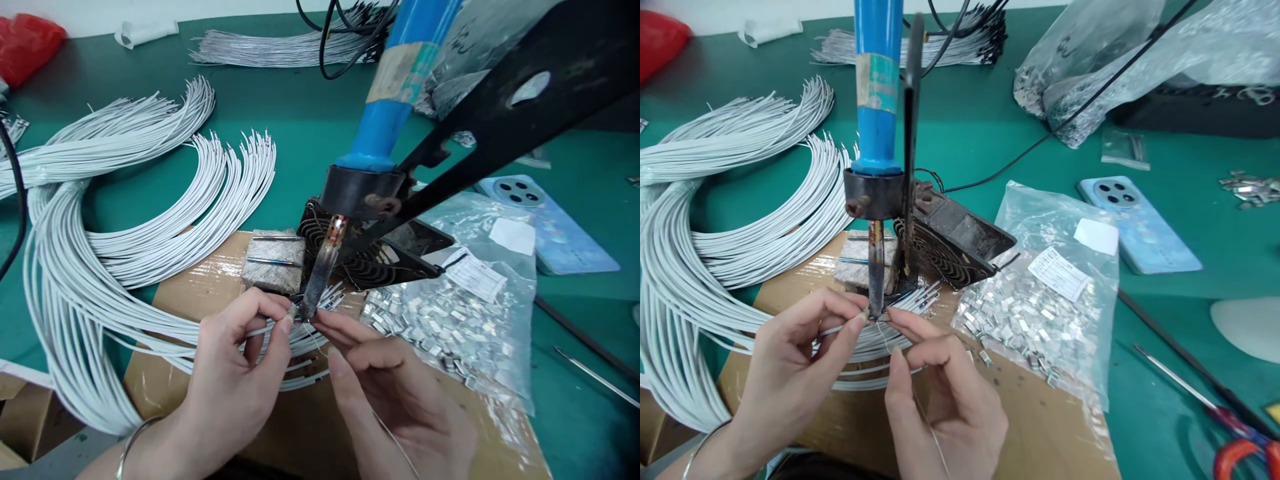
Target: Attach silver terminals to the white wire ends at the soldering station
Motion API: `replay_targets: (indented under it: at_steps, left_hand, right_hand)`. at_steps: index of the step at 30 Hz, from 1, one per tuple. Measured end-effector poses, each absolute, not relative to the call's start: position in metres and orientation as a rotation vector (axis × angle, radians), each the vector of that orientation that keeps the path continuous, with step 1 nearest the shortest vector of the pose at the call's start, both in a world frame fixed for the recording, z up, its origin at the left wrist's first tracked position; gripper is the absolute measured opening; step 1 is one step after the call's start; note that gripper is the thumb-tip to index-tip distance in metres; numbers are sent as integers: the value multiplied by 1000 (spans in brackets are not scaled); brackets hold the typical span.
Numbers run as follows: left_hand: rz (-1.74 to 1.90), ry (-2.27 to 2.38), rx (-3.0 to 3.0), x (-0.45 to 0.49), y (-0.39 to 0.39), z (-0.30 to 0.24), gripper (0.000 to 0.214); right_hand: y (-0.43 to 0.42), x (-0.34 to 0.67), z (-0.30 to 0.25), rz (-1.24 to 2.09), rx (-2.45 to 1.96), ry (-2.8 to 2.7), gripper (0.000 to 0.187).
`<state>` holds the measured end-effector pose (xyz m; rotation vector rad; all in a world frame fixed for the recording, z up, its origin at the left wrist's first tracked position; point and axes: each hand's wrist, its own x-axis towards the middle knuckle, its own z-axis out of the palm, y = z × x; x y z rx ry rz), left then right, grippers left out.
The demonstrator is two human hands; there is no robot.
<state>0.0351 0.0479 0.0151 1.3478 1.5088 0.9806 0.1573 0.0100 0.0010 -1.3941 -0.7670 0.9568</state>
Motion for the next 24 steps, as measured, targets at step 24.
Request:
replay_targets:
  at_steps: [24]
  left_hand:
    - [1001, 1513, 1414, 32, 47, 15, 16]
  right_hand:
    - [11, 159, 0, 946, -1407, -780, 20]
